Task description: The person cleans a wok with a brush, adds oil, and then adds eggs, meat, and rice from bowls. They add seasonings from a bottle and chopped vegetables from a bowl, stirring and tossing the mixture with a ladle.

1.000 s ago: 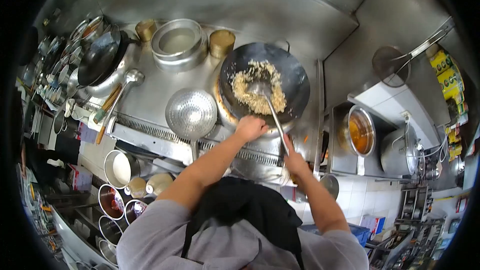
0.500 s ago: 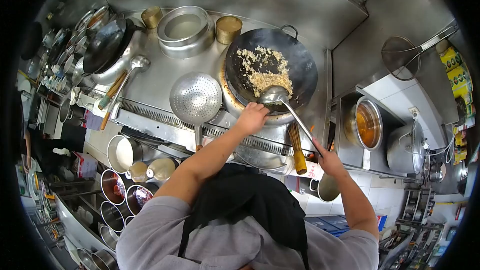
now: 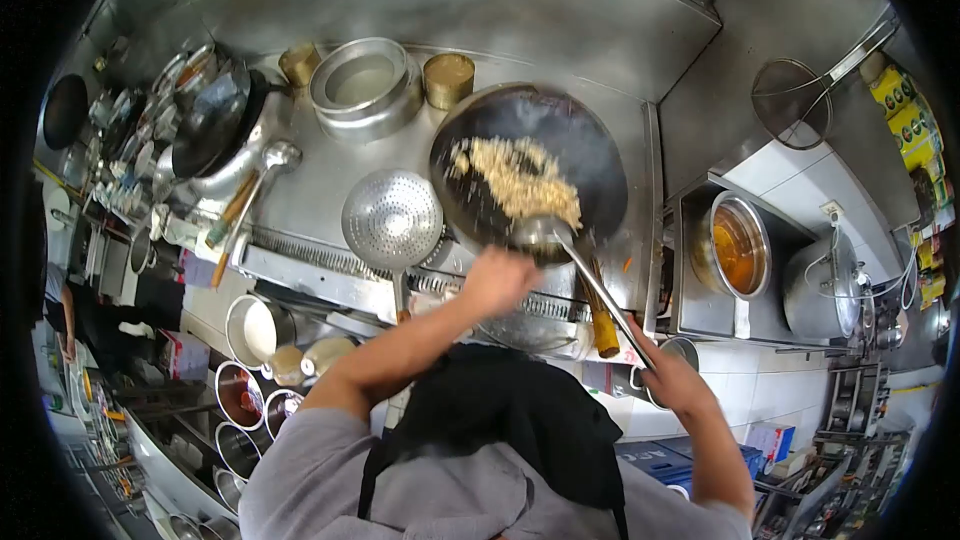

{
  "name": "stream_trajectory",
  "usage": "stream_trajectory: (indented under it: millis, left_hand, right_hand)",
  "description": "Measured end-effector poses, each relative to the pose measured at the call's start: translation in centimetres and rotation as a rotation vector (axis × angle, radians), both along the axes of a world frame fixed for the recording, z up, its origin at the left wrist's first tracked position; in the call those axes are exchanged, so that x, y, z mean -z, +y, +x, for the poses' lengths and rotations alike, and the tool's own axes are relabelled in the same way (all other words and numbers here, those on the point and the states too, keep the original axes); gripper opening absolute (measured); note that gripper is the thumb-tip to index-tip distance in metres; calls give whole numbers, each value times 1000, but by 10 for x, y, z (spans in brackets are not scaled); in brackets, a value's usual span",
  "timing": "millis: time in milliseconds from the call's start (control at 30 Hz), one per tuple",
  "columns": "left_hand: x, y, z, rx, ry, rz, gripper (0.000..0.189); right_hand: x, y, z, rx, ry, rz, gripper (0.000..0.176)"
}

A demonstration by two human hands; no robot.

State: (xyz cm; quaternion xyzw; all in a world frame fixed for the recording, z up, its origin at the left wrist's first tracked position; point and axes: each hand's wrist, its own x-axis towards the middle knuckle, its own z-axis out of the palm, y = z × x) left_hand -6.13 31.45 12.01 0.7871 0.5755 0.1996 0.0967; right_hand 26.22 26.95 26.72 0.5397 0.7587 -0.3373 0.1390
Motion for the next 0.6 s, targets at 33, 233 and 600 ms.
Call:
stream_trajectory:
  millis: [33, 233, 600]
  left_hand:
    - [-31, -31, -1, 66, -63, -44, 33]
    - [-18, 12, -1, -30, -227, 69, 33]
    - [-15, -83, 2, 114, -149, -116, 35]
  right_hand:
    - [-17, -9, 19, -58, 65, 8, 82]
    - [-3, 35, 19, -157, 149, -17, 85]
    - [40, 20, -83, 398, 1291, -705, 24]
